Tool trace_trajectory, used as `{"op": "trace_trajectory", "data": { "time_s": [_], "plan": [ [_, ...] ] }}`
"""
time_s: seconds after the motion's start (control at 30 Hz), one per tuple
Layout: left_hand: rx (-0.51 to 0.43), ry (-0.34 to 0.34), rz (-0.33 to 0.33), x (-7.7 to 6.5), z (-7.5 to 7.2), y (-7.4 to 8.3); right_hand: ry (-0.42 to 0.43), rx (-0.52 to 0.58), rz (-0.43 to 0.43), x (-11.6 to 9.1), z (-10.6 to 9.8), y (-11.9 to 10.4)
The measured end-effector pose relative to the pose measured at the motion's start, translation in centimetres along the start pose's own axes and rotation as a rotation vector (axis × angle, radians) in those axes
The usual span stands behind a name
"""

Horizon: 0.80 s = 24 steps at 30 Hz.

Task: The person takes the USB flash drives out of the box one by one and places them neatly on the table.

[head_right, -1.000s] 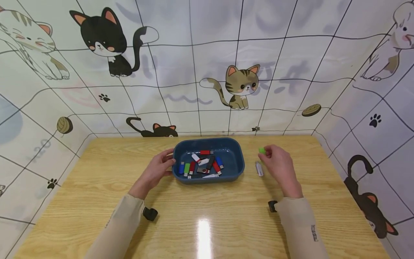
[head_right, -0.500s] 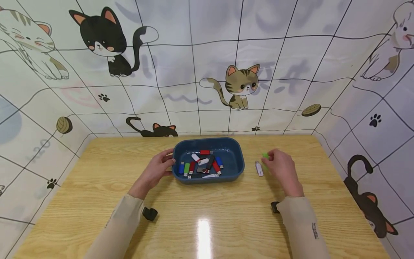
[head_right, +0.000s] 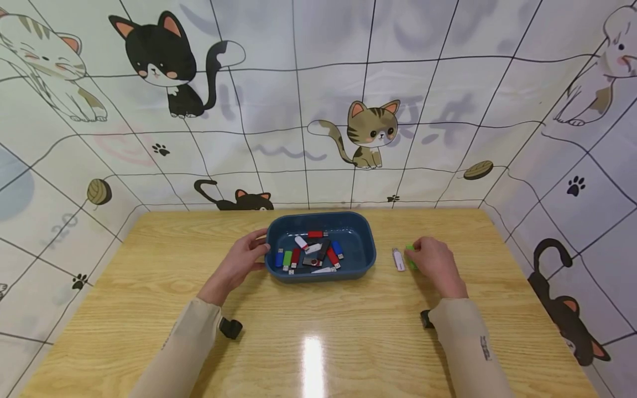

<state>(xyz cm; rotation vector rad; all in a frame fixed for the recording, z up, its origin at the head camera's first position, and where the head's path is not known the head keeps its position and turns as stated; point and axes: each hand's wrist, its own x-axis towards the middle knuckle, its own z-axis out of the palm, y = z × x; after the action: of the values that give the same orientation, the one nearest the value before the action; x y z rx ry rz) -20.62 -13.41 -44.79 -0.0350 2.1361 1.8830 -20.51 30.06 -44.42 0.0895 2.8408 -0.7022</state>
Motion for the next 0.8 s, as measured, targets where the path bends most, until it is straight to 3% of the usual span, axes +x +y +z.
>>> {"op": "trace_trajectory", "data": {
  "time_s": [0.57, 0.8],
  "plan": [
    [-0.008, -0.013, 0.000, 0.12, -0.13, -0.04, -0.035, -0.053, -0.012, 0.31, -0.03, -0.08],
    [-0.008, -0.017, 0.010, 0.20, -0.23, -0.16, 0.039, 0.009, -0.007, -0.53, 0.02, -0.72]
  ]
}}
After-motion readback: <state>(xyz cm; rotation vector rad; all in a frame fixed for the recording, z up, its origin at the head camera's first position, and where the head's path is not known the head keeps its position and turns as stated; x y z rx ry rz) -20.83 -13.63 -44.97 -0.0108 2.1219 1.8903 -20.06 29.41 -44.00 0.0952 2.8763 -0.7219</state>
